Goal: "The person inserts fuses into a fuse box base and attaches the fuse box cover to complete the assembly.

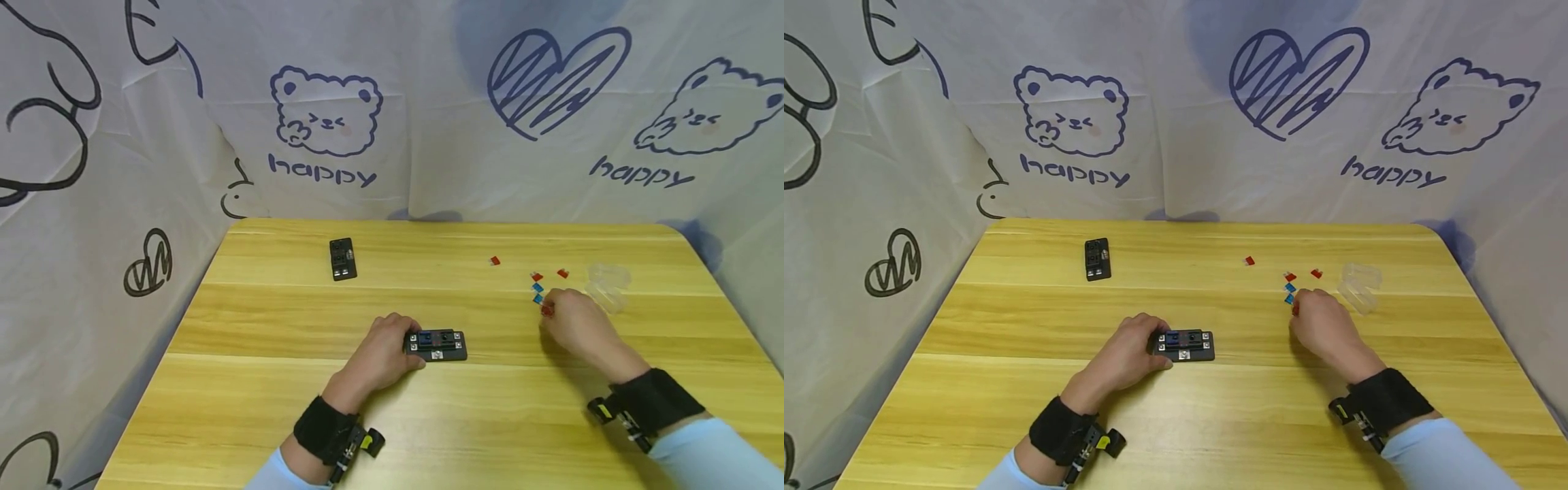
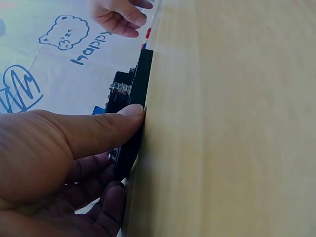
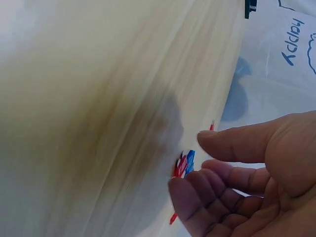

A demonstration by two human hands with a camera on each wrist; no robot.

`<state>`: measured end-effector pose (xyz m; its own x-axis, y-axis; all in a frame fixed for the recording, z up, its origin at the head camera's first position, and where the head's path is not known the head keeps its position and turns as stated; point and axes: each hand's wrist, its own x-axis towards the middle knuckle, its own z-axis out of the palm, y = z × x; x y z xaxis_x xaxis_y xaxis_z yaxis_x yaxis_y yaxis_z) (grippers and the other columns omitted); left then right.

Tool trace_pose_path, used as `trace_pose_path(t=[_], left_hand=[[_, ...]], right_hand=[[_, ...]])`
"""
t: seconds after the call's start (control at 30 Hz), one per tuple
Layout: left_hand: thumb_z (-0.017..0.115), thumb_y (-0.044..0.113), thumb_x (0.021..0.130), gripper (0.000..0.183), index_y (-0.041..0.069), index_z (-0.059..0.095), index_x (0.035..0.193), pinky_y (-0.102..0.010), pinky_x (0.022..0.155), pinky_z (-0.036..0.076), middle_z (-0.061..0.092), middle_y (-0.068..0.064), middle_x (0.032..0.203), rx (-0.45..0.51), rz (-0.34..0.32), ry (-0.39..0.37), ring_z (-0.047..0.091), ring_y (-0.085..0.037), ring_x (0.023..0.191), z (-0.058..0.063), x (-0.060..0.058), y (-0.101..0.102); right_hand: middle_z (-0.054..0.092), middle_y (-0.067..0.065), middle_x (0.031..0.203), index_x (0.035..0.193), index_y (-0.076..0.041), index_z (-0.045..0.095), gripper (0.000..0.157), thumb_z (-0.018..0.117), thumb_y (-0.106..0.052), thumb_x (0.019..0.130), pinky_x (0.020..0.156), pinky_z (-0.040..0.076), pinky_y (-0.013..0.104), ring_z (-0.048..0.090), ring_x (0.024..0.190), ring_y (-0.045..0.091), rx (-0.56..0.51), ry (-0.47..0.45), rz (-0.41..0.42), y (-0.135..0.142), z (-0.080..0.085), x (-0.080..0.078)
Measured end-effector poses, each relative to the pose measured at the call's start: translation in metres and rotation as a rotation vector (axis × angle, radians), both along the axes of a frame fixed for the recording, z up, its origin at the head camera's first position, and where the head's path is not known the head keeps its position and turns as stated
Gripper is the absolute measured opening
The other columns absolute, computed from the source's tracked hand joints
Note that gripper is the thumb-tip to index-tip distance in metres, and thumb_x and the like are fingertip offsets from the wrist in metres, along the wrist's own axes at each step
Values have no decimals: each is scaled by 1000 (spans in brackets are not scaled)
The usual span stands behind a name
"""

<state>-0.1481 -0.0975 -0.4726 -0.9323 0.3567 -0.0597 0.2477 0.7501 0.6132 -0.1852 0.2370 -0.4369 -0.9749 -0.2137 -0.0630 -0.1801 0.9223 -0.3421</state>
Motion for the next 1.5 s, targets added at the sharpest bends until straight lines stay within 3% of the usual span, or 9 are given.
trace_pose_path(t=[0.17, 0.33, 0.6, 0.97, 1.5], left_hand=[[82, 27, 74, 50, 13, 61, 117, -36, 87, 44, 58, -1, 112, 3, 0, -2, 46, -21, 98, 0, 0, 0], [82, 27, 74, 50, 13, 61, 117, -36, 88, 44, 58, -1, 112, 5, 2, -4, 46, -21, 98, 1, 0, 0], [82, 27, 75, 50, 13, 61, 118, -36, 88, 44, 58, -1, 112, 7, 2, -9, 45, -21, 98, 1, 0, 0], [82, 27, 75, 49, 13, 61, 117, -36, 87, 44, 58, 0, 112, 8, 7, -22, 45, -20, 97, 2, 0, 0], [82, 28, 75, 49, 14, 60, 117, -37, 87, 43, 57, 0, 111, 6, -1, -13, 45, -21, 97, 1, 0, -1]], right_hand=[[66, 23, 95, 108, 7, 63, 30, 64, -10, 83, 71, 50, 51, 60, 84, 35, 24, -9, -7, 6, -1, -1], [67, 25, 100, 109, 5, 64, 29, 64, -14, 88, 73, 51, 52, 61, 88, 39, 27, -21, -18, 7, -4, -4], [68, 13, 87, 93, -4, 68, 11, 62, -14, 90, 64, 50, 44, 61, 73, 27, 32, -10, -21, 9, -10, -9], [68, 12, 84, 90, -5, 66, 9, 62, -12, 89, 65, 49, 47, 61, 74, 29, 39, 15, -16, 11, -14, -11], [64, 8, 77, 86, -7, 63, 8, 65, -14, 88, 59, 44, 39, 55, 64, 22, 10, 9, -25, 10, -12, -9]])
